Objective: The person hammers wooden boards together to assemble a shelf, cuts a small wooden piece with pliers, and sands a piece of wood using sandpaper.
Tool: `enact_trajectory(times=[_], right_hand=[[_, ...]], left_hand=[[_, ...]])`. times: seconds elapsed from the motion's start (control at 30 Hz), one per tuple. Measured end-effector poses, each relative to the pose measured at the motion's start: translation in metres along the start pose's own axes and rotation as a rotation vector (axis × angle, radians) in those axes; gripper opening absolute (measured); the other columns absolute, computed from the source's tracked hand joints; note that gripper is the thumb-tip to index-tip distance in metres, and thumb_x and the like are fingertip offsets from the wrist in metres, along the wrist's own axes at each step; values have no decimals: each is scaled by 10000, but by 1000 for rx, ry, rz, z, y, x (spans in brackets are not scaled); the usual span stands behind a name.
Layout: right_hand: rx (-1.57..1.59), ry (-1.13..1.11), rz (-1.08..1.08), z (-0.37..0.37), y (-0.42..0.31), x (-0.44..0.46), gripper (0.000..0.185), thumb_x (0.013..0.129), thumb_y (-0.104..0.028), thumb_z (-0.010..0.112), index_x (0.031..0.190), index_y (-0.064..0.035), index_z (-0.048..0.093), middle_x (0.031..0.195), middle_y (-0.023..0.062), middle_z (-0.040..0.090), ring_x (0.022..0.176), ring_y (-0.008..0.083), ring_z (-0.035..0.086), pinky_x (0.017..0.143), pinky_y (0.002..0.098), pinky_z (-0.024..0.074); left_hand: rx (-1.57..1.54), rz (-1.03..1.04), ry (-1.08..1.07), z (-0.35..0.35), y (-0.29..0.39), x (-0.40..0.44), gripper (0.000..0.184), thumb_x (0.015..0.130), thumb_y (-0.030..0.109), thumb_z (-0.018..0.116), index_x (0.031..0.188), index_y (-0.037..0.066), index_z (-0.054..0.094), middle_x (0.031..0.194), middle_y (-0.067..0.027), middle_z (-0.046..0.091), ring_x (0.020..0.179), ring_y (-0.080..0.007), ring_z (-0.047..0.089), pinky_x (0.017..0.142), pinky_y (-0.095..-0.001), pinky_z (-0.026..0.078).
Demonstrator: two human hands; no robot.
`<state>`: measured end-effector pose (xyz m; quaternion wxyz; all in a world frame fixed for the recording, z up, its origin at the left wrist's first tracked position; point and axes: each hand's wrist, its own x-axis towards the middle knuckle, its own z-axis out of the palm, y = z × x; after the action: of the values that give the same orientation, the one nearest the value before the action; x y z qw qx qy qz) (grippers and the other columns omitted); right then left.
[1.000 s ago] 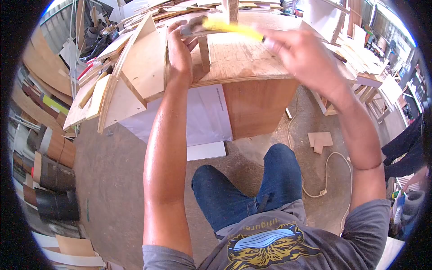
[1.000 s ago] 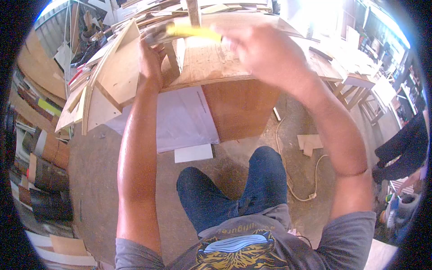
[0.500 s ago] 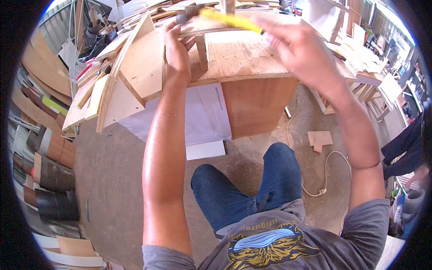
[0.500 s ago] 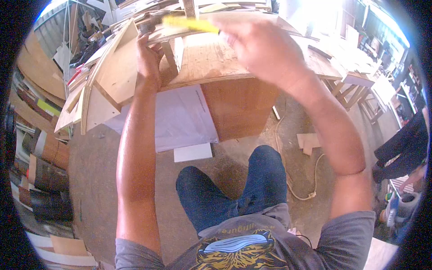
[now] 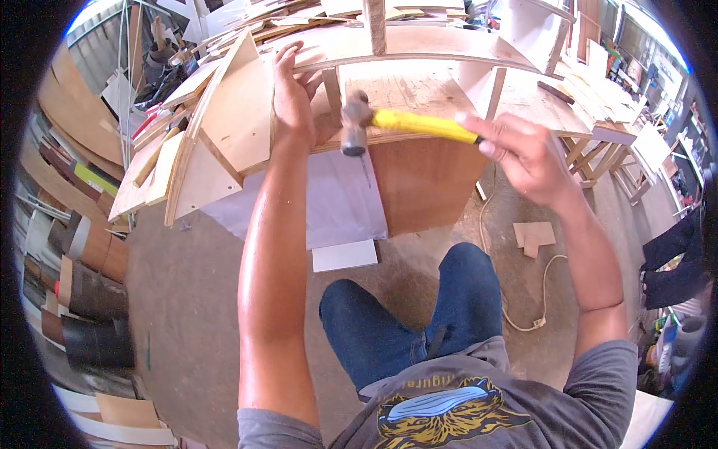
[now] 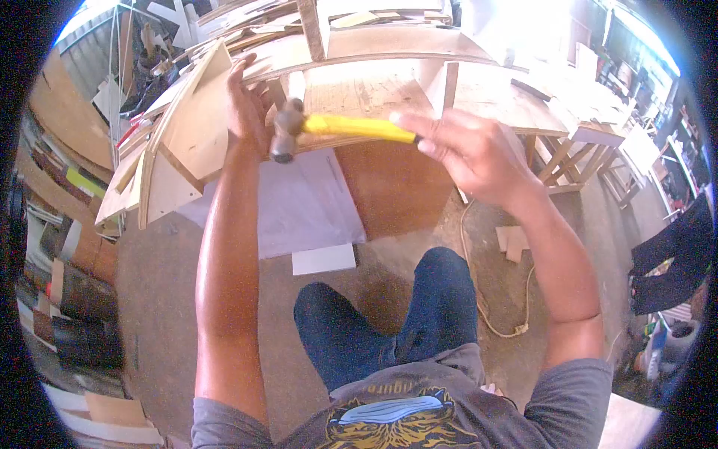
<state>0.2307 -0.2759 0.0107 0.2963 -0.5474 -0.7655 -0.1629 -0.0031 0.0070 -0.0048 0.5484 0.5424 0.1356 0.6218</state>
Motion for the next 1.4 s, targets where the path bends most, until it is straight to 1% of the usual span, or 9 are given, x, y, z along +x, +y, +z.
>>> enact_trajectory(times=[0.33,0.47,0.57,0.7,0.93,1.07,1.17,1.27,1.4], right_hand=[[-431,-107,439,15,-16,7,393,1013,-184,617,1393,-227,705,952,144,712,815,343,717,710,457,596],[-729,-25,303,53,-13,26,394,941,-133,624,1317,-135,740,989,117,739,958,299,720,769,452,608],[-738,5,264,74,-4,47,371,895,-116,641,1249,-108,755,997,121,744,993,291,714,799,450,600],[-481,181,77,91,3,78,382,869,-73,628,1232,-64,748,1002,149,756,980,314,709,861,465,588],[407,-193,474,121,-6,152,533,912,-18,480,1424,33,619,1390,286,661,1334,449,587,1138,434,458],[667,-176,414,169,18,178,560,913,-23,500,1462,12,604,1482,241,625,1382,348,565,1139,387,439],[704,-132,420,172,8,184,579,896,-7,501,1464,-2,610,1477,227,634,1354,330,581,1127,378,447],[636,-86,352,190,18,188,519,830,-49,513,1320,61,646,1270,354,683,1224,464,663,1049,471,519],[673,-33,325,164,-1,179,513,852,-41,520,1340,56,647,1301,329,683,1238,422,663,1054,457,512]], left_hand=[[-50,-39,84,7,6,-7,573,1034,469,531,1500,137,567,1274,-121,656,1046,-229,622,1008,-394,493],[-19,-82,147,9,13,-8,531,1042,442,538,1473,141,612,1000,-78,648,871,-168,615,894,-320,515],[-4,-61,151,6,10,-7,521,1046,453,530,1460,151,624,964,-61,625,833,-158,603,872,-311,509],[-52,-67,134,7,9,-8,546,1050,494,521,1475,161,599,1065,-72,664,919,-169,636,903,-332,511],[-114,-198,16,8,11,-11,759,1054,676,431,1530,88,498,1398,-110,623,1251,-267,606,1098,-436,459],[-130,-277,-18,7,11,-10,840,1052,726,374,1568,68,453,1502,-116,569,1354,-292,557,1166,-457,415],[-85,-248,-56,15,20,-18,847,1059,718,353,1594,65,422,1532,-120,544,1381,-302,536,1175,-472,403],[-71,-205,-64,6,9,-9,827,1068,701,344,1601,73,418,1555,-121,524,1407,-296,520,1189,-468,388],[-55,-223,-49,7,12,-11,780,1083,662,340,1590,76,432,1576,-115,504,1431,-290,495,1197,-464,383]])
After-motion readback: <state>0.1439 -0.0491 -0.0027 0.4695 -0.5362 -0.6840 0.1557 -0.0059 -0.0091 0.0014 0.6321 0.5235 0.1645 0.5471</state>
